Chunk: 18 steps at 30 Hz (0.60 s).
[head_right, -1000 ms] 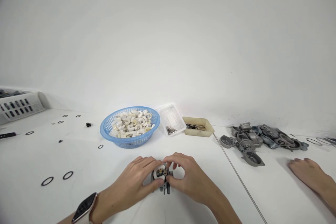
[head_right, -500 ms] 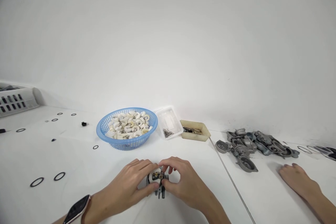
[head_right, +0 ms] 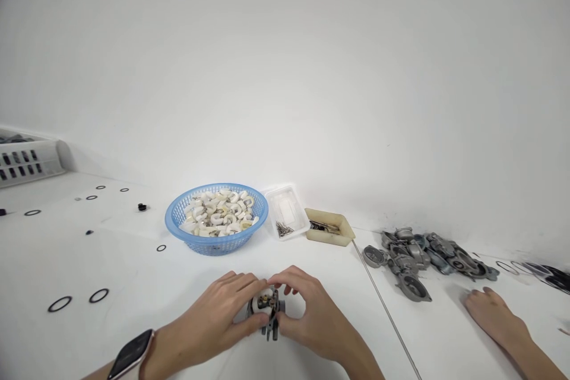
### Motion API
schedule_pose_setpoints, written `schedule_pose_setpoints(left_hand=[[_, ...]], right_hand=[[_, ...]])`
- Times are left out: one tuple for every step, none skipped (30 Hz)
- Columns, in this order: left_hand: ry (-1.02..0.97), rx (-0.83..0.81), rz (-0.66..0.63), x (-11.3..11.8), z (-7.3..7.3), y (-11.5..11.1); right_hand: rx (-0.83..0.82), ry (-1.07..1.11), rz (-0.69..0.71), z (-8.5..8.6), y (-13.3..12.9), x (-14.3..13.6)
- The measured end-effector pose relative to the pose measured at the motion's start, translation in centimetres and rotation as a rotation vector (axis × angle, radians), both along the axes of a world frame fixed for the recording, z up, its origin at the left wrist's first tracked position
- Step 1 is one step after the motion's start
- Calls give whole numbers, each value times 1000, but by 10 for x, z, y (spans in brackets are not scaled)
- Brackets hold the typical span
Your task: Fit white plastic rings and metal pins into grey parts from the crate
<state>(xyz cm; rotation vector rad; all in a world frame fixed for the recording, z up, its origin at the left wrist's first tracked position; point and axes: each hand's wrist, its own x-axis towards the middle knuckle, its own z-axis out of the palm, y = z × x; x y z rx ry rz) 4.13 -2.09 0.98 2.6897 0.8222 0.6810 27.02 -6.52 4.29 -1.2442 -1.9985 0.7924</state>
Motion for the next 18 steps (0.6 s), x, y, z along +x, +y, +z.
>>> schedule_pose_setpoints(left_hand=[[-12,1,2,-1,0,0],[-28,3,6,-2,0,1],[-47,8,15,-3,0,2],[-66,17,28,-4,0,4],[-84,31,44,-6,0,6],[-100,50,62,-7,0,8],[-114,74,78,-9,-1,11],[-124,101,89,-11,-3,14],[-132,133,97,-12,-6,17],[-137,168,99,-14,-8,19],[-142,205,99,-15,-11,22],[-148,245,98,-16,-14,25],[-157,288,95,-16,-17,27],[-170,330,90,-16,-19,29],[-186,372,77,-16,-21,32],[-202,413,59,-15,-22,34],[-219,454,41,-15,-23,36],[-235,497,20,-14,-24,39]], right_hand=[[-9,-5,16,0,-1,1],[-23,-6,27,-1,-1,1],[-37,-4,32,-3,-1,1],[-50,0,32,-4,-2,1],[-61,3,29,-5,-2,-1],[-68,4,22,-7,-1,-2],[-71,4,16,-8,-1,-5],[-63,2,11,-9,0,-7],[-47,2,5,-10,0,-10],[-26,6,0,-11,1,-13],[-1,12,-5,-13,2,-15],[25,19,-7,-14,4,-17],[48,21,-10,-16,6,-19],[71,17,-18,-18,8,-20],[93,7,-27,-20,10,-20],[114,-7,-41,-21,12,-20],[130,-20,-59,-22,13,-18],[142,-31,-83,-22,14,-15]])
